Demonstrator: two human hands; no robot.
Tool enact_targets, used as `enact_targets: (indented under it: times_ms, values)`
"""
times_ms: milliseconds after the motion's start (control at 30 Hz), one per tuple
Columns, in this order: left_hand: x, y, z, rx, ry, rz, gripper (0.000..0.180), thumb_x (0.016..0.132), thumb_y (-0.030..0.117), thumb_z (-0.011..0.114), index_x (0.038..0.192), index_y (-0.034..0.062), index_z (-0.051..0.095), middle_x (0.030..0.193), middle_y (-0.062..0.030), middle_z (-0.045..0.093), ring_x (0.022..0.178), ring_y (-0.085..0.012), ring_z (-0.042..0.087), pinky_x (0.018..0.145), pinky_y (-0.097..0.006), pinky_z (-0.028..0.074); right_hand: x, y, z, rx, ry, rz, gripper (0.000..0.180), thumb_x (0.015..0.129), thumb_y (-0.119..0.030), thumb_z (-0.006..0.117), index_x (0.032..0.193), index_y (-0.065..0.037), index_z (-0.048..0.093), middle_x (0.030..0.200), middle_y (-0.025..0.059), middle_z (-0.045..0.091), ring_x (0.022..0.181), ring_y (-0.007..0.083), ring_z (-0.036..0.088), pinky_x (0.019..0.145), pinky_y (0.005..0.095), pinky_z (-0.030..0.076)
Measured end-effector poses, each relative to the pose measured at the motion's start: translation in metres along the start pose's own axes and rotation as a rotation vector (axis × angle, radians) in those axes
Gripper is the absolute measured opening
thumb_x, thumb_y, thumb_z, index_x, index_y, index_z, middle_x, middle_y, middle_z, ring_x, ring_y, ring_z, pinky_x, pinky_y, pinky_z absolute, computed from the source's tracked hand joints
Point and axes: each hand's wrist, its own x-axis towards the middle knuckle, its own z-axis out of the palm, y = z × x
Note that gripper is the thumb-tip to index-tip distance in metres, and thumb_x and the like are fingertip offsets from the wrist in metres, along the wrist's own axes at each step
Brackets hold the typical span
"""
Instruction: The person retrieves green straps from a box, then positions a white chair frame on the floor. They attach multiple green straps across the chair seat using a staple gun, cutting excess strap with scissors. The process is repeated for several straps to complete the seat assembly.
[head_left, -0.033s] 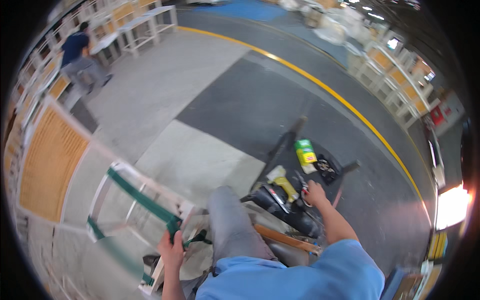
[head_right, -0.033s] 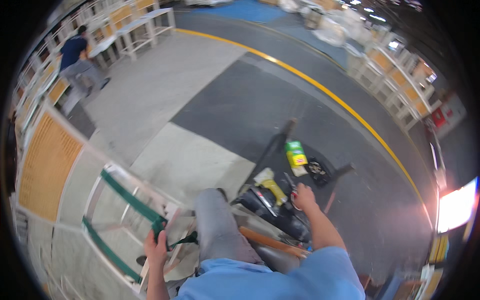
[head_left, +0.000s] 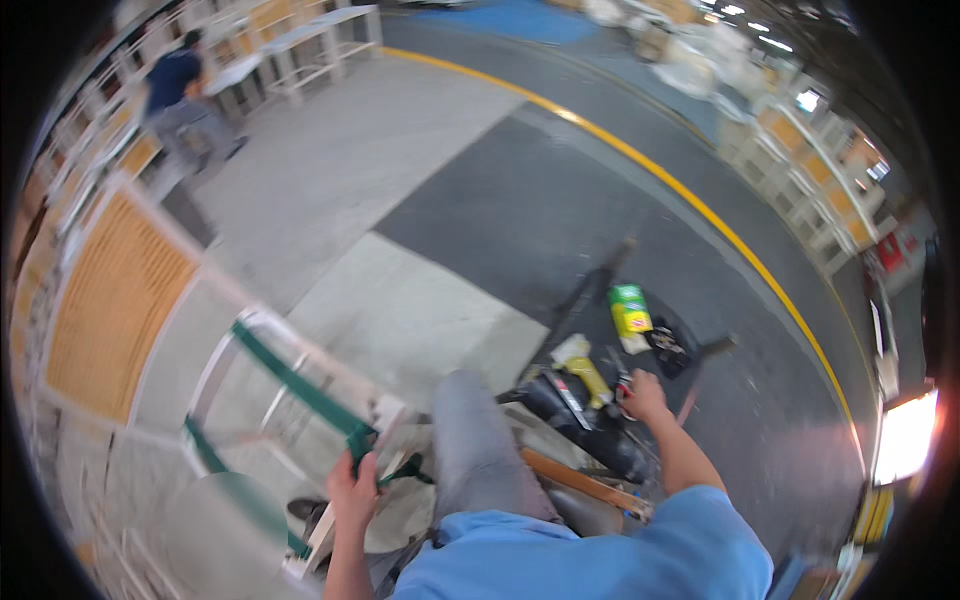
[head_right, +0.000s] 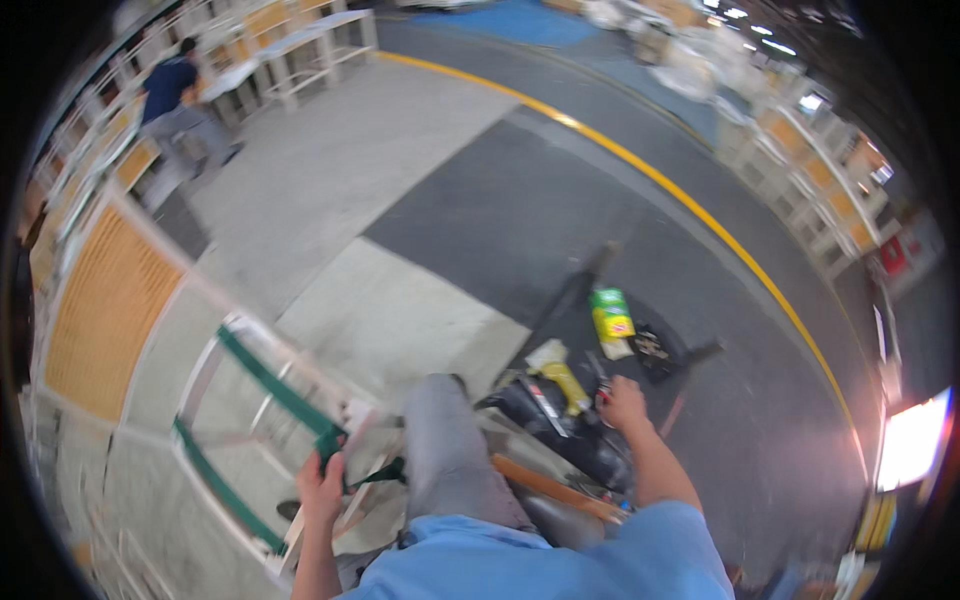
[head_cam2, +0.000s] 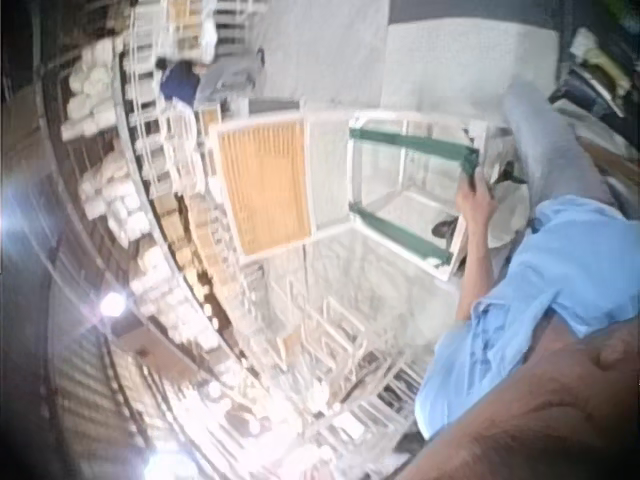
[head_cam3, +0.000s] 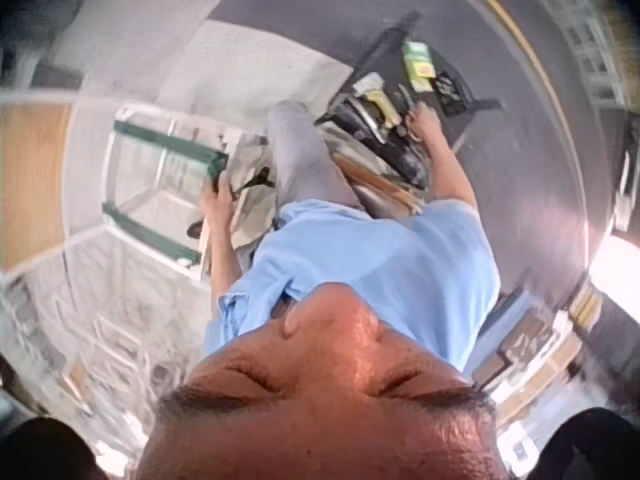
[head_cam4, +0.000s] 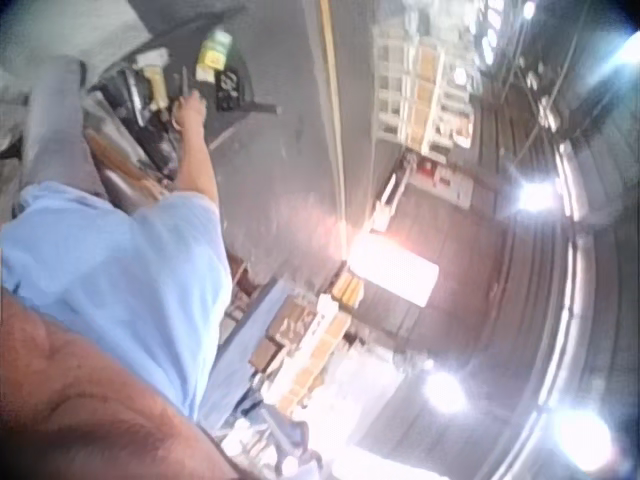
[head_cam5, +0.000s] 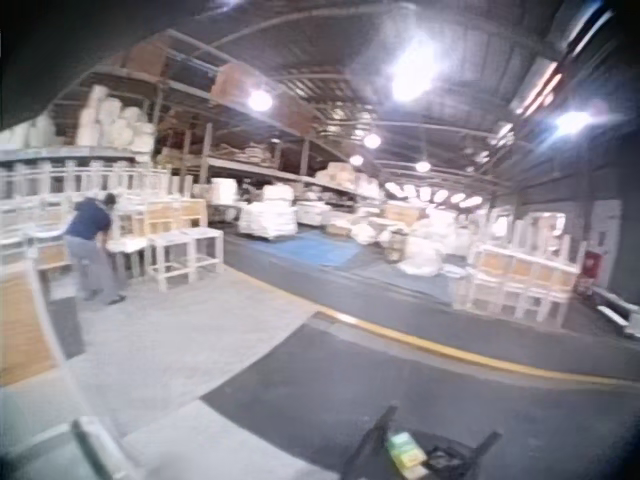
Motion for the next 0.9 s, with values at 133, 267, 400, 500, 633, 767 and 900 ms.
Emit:
enact_targets:
  times_ms: [133, 267, 400, 500, 633, 767, 900]
  values:
    - [0.015, 0.015, 0.002, -0.194, -0.119, -0.106, 0.03, 0.106, 0.021, 0.062, 0.128, 0.0013, 0.072, 0.091, -0.0002, 0.068, 0.069, -0.0072, 0.061, 0.057, -0.027, 0.056, -0.007, 0.035, -0.005, 0.166, 0.032, -0.031, 0.064, 0.062, -0.019, 0.092, 0.114, -0.01, 0.056, 0.108, 0.0197, 0.067, 0.105, 0.0439, 0.066, 0.09, 0.0512, 0.054]
    - [0.017, 0.022, -0.013, -0.582, -0.246, -0.229, 0.031, 0.108, 0.023, 0.061, 0.125, -0.0018, 0.068, 0.105, -0.0104, 0.077, 0.066, -0.0134, 0.068, 0.059, -0.028, 0.059, -0.004, 0.032, -0.007, 0.118, -0.08, -0.023, 0.062, 0.065, -0.01, 0.084, 0.12, -0.01, 0.055, 0.11, 0.0221, 0.069, 0.107, 0.0471, 0.066, 0.091, 0.0521, 0.053]
    - [0.012, 0.01, -0.03, -0.871, -0.334, -0.286, 0.036, 0.107, 0.025, 0.061, 0.129, -0.0036, 0.063, 0.107, -0.0136, 0.077, 0.067, -0.0203, 0.072, 0.062, -0.031, 0.061, -0.018, 0.034, -0.014, 0.078, -0.027, 0.006, 0.069, 0.066, -0.008, 0.08, 0.131, -0.009, 0.055, 0.107, 0.0215, 0.073, 0.103, 0.0415, 0.072, 0.091, 0.0475, 0.055]
    - [0.013, 0.014, -0.043, -0.968, -0.397, -0.265, 0.043, 0.106, 0.025, 0.061, 0.135, -0.0061, 0.057, 0.11, -0.0152, 0.076, 0.07, -0.0242, 0.074, 0.065, -0.033, 0.062, -0.042, 0.046, -0.038, 0.08, -0.044, 0.011, 0.069, 0.071, -0.008, 0.079, 0.136, -0.009, 0.057, 0.106, 0.0214, 0.075, 0.105, 0.0389, 0.074, 0.09, 0.0438, 0.056]
    - [0.02, 0.026, -0.053, -0.966, -0.455, -0.228, 0.044, 0.106, 0.024, 0.061, 0.137, -0.0071, 0.057, 0.114, -0.0155, 0.076, 0.076, -0.0247, 0.076, 0.07, -0.034, 0.064, -0.067, 0.002, -0.058, 0.2, -0.028, -0.278, 0.055, 0.08, -0.024, 0.087, 0.127, -0.009, 0.061, 0.101, 0.0152, 0.076, 0.098, 0.0356, 0.075, 0.084, 0.0417, 0.057]
    - [0.024, 0.036, -0.062, -0.939, -0.456, -0.188, 0.042, 0.105, 0.022, 0.06, 0.136, -0.0071, 0.058, 0.119, -0.0162, 0.075, 0.079, -0.0245, 0.077, 0.071, -0.035, 0.064, -0.066, -0.151, -0.087, 0.2, -0.098, -0.789, 0.056, 0.076, -0.041, 0.09, 0.116, -0.012, 0.064, 0.101, 0.0134, 0.073, 0.095, 0.0413, 0.07, 0.08, 0.0485, 0.056]
    - [0.025, 0.048, -0.063, -0.88, -0.47, -0.161, 0.04, 0.105, 0.019, 0.06, 0.135, -0.0067, 0.059, 0.119, -0.016, 0.075, 0.078, -0.0232, 0.077, 0.07, -0.033, 0.065, -0.043, -0.264, -0.087, 0.053, -0.166, -1.21, 0.054, 0.083, -0.056, 0.079, 0.118, -0.018, 0.065, 0.1, 0.0115, 0.07, 0.098, 0.0355, 0.068, 0.09, 0.0492, 0.047]
